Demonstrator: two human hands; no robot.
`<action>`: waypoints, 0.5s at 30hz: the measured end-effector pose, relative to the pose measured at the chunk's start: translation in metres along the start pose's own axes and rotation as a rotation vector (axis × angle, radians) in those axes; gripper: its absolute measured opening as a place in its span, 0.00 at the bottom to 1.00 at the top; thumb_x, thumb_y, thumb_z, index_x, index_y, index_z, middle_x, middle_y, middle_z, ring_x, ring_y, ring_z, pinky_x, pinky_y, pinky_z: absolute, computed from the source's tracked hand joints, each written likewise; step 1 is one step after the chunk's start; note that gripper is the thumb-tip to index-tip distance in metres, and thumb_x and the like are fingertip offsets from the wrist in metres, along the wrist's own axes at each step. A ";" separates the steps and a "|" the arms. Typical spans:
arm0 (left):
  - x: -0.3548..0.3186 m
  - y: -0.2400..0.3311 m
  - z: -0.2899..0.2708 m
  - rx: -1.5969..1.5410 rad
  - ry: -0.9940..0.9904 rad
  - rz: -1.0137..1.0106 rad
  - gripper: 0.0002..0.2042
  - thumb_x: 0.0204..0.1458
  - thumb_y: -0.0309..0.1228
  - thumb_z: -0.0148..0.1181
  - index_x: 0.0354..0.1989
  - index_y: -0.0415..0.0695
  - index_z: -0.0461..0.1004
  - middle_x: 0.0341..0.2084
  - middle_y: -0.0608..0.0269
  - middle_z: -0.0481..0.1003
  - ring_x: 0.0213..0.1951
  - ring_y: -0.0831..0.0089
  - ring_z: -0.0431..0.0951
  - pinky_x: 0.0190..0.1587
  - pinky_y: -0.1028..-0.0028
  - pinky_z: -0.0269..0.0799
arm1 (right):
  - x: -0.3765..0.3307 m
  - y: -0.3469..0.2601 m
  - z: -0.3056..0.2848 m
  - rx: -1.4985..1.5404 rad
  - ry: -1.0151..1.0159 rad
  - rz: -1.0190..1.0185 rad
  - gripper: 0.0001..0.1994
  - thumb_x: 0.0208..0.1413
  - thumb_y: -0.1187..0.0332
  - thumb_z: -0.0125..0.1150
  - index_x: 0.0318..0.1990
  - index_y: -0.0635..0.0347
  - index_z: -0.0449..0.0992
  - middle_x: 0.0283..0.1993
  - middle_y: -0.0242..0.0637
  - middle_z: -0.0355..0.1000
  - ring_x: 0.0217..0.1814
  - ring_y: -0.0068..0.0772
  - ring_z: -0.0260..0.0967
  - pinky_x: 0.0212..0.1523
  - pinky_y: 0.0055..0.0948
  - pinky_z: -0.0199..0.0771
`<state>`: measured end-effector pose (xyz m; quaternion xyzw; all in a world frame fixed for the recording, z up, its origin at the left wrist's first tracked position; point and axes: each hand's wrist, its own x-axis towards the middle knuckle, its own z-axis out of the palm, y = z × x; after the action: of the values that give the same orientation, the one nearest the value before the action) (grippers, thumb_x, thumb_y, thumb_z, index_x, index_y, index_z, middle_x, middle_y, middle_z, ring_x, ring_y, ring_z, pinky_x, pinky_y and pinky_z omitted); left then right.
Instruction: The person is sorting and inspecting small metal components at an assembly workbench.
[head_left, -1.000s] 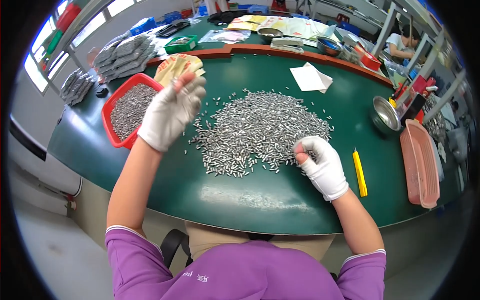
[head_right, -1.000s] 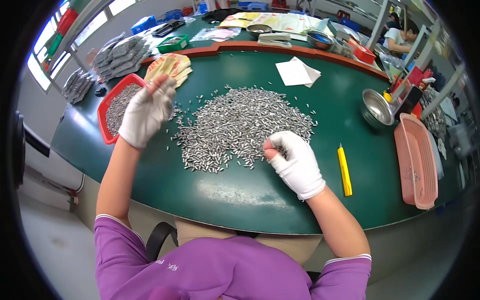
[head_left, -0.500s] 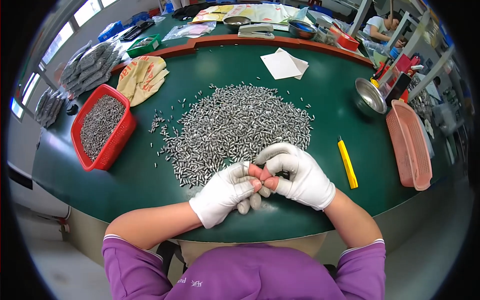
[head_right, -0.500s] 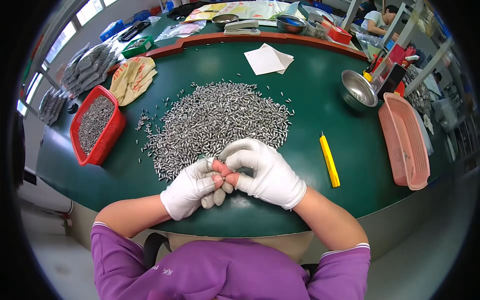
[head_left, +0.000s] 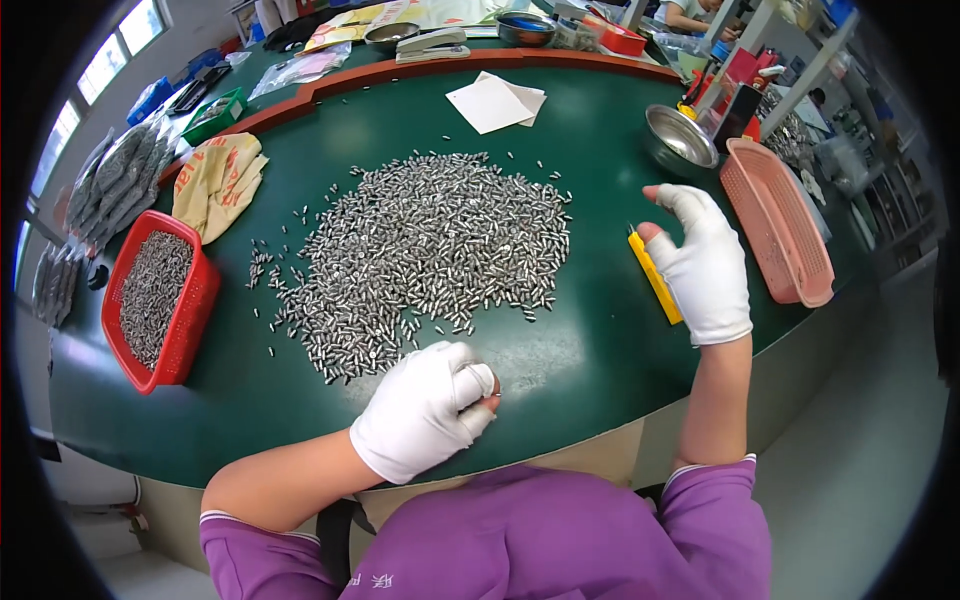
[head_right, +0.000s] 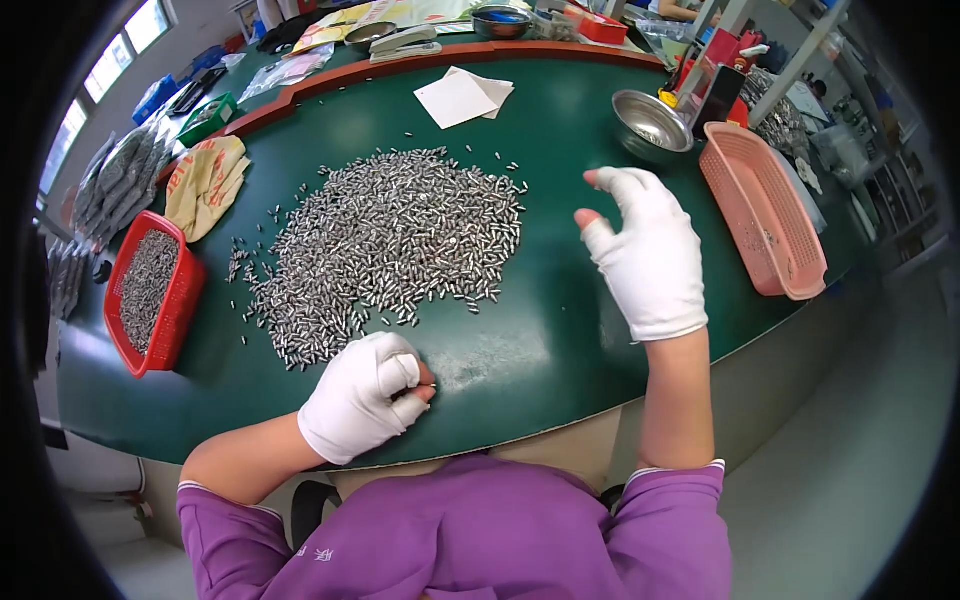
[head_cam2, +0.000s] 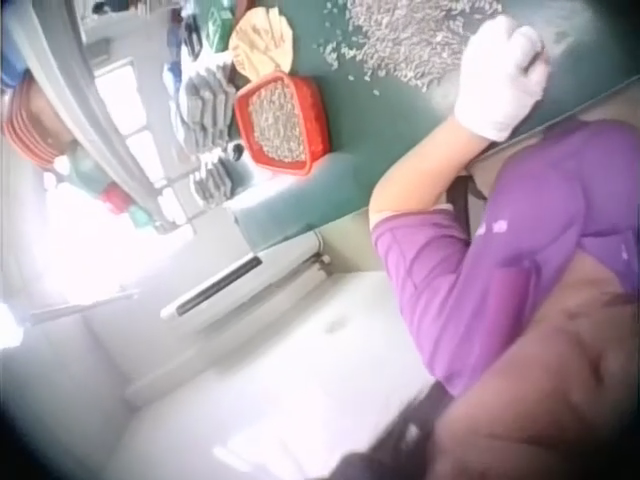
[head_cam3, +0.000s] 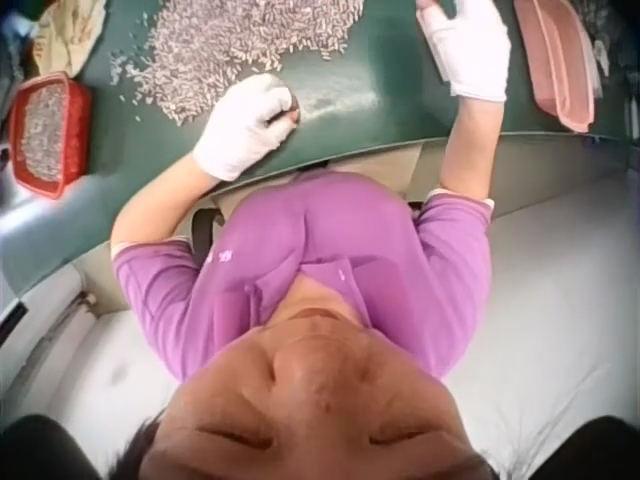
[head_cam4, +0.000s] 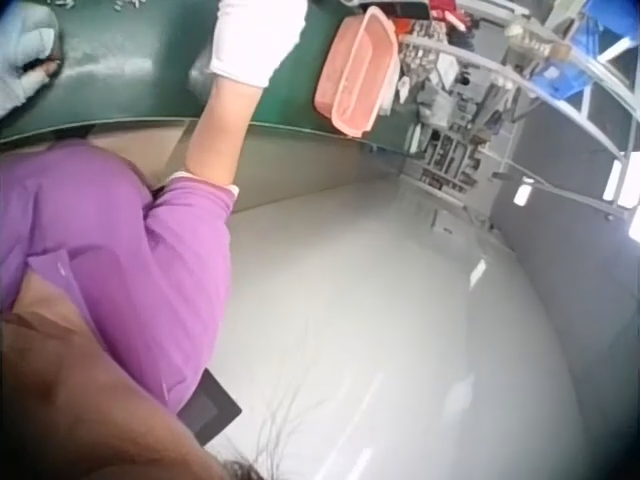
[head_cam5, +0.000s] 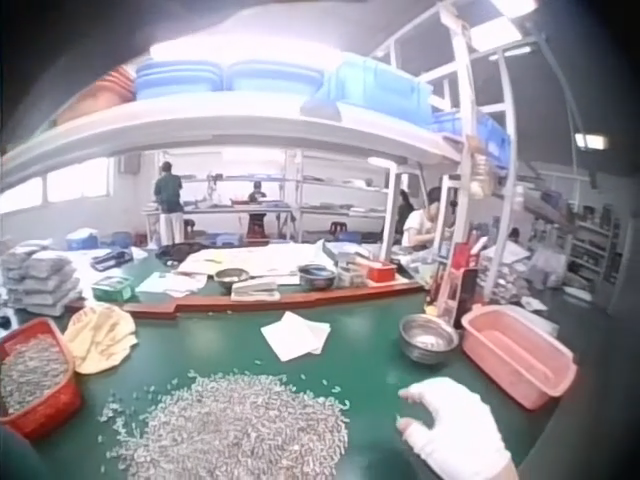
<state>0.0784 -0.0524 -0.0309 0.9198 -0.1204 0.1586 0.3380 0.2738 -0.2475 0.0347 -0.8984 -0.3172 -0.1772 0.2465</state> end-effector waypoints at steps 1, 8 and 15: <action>-0.001 0.003 0.002 0.062 -0.059 -0.038 0.08 0.37 0.24 0.65 0.26 0.44 0.71 0.24 0.59 0.70 0.28 0.58 0.72 0.30 0.63 0.68 | -0.007 0.005 -0.005 -0.094 -0.047 0.073 0.17 0.47 0.65 0.64 0.46 0.55 0.75 0.47 0.39 0.72 0.47 0.44 0.71 0.48 0.36 0.72; 0.003 0.012 0.000 0.087 -0.128 -0.124 0.07 0.39 0.26 0.64 0.27 0.43 0.72 0.25 0.58 0.69 0.30 0.58 0.71 0.33 0.63 0.68 | -0.048 0.050 0.024 -0.343 -0.083 0.214 0.10 0.50 0.64 0.62 0.37 0.58 0.76 0.40 0.41 0.72 0.40 0.45 0.72 0.43 0.39 0.73; -0.004 0.008 0.001 0.088 -0.107 -0.142 0.07 0.38 0.23 0.63 0.26 0.42 0.71 0.25 0.57 0.69 0.30 0.57 0.71 0.33 0.64 0.68 | -0.097 0.018 -0.019 0.556 -0.165 0.532 0.15 0.62 0.64 0.50 0.51 0.64 0.68 0.31 0.35 0.71 0.34 0.29 0.70 0.37 0.31 0.70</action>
<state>0.0719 -0.0587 -0.0282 0.9472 -0.0657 0.0901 0.3007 0.2107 -0.3174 -0.0015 -0.8595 -0.1277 0.0582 0.4915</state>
